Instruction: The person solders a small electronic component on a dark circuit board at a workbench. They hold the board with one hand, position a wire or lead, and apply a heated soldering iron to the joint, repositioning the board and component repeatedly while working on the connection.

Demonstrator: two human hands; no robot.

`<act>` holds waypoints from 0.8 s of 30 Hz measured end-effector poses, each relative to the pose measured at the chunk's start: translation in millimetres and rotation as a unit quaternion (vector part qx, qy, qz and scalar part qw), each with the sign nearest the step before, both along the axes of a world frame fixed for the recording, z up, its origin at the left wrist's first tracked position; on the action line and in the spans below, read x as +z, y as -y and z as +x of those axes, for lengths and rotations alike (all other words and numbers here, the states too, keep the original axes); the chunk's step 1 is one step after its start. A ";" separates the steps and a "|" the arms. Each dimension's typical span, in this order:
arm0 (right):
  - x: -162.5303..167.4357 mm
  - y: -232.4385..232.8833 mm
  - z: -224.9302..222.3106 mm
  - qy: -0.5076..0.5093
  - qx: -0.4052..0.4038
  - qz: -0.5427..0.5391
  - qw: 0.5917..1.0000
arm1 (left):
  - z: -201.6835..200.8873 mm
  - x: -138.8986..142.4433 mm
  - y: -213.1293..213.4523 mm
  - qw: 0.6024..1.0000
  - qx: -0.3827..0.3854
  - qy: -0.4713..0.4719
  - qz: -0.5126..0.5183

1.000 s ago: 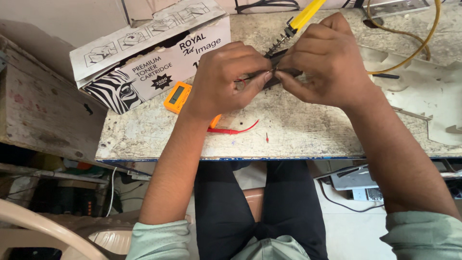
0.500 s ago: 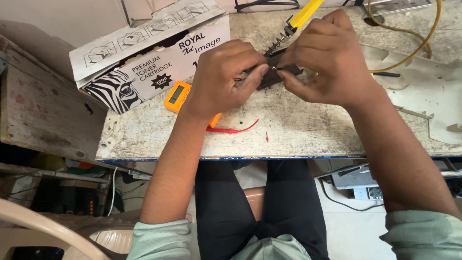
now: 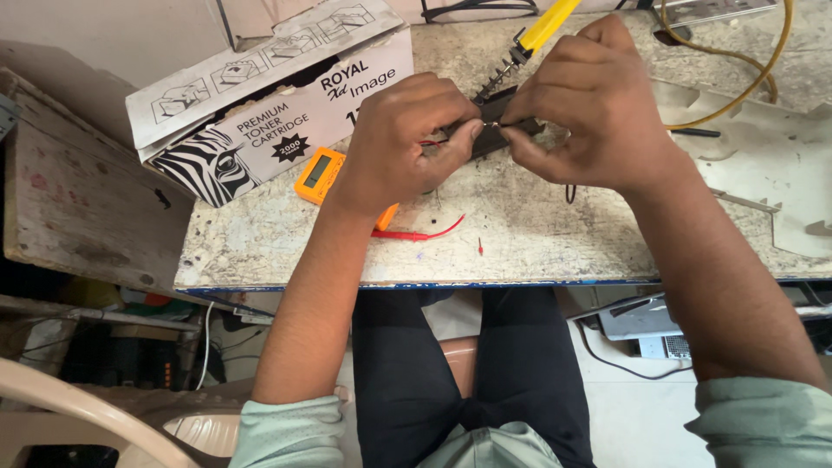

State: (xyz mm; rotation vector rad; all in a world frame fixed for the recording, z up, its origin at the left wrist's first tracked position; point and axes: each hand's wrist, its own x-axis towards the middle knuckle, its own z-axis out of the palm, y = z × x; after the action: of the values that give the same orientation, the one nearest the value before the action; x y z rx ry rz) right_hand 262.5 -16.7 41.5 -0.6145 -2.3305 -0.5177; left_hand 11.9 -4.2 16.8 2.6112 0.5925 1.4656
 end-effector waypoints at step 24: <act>-1.7 -2.0 4.1 -0.008 0.014 0.011 1.000 | -0.1 -2.5 -5.0 1.000 -0.023 0.006 -0.010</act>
State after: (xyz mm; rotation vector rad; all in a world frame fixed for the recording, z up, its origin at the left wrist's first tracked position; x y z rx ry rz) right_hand 266.6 -14.7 39.8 -0.5722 -2.3132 -0.5225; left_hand 11.9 0.7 14.3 2.5807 0.5396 1.4528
